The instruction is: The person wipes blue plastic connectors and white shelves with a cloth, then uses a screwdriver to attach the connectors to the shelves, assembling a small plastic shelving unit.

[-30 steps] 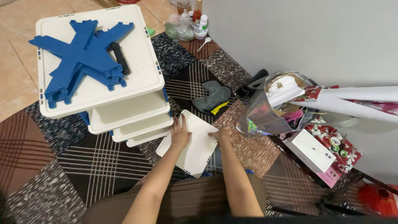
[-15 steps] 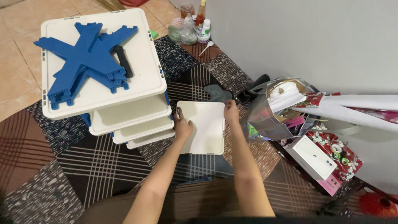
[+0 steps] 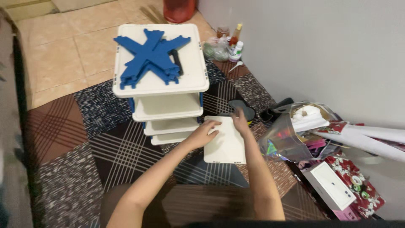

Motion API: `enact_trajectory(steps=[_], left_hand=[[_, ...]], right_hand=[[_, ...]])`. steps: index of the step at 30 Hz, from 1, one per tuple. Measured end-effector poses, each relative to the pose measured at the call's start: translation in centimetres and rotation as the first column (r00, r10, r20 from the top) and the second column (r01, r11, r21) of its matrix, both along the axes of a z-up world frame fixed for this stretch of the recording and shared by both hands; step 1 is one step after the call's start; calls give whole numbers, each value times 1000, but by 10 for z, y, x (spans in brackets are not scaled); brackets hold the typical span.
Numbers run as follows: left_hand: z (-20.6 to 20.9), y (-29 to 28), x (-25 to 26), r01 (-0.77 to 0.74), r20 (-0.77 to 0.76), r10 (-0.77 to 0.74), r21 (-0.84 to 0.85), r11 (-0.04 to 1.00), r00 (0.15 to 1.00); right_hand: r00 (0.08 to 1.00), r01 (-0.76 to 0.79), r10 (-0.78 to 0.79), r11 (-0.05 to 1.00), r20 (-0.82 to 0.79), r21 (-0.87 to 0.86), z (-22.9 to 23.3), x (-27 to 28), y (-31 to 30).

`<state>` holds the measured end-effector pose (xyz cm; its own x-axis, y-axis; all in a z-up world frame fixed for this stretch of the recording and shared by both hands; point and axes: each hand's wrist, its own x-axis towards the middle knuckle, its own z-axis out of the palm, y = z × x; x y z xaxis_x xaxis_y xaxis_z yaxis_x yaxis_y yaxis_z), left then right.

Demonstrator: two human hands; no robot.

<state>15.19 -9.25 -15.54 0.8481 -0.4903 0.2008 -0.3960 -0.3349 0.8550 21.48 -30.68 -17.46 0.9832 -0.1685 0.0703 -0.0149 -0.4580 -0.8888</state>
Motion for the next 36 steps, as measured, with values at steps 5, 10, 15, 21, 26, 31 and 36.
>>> enact_trajectory(steps=[5, 10, 15, 21, 26, 31, 36], left_hand=[[149, 72, -50, -74, 155, 103, -182, 980, 983], [226, 152, -30, -507, 537, 615, -355, 786, 578], [207, 209, 49, -848, 515, 826, -312, 429, 228], [154, 233, 96, -825, -203, 799, -125, 552, 565], [151, 235, 102, -686, -317, 608, -359, 633, 728], [157, 236, 93, -621, -389, 488, -409, 668, 781], [164, 207, 80, -661, -386, 540, -364, 656, 748]], right_hand=[[706, 119, -140, 990, 694, 77, 133, 10, 55], [643, 37, 120, 982, 756, -188, 232, -1, 143], [780, 120, 130, 929, 613, -349, 237, 21, 208], [973, -75, 204, 722, 109, -687, 240, 63, 207], [945, 210, 73, 614, 320, -761, 221, 78, 171], [954, 142, -10, 897, 301, -419, 199, 67, 132], [965, 87, -23, 967, 260, -239, 207, 49, 123]])
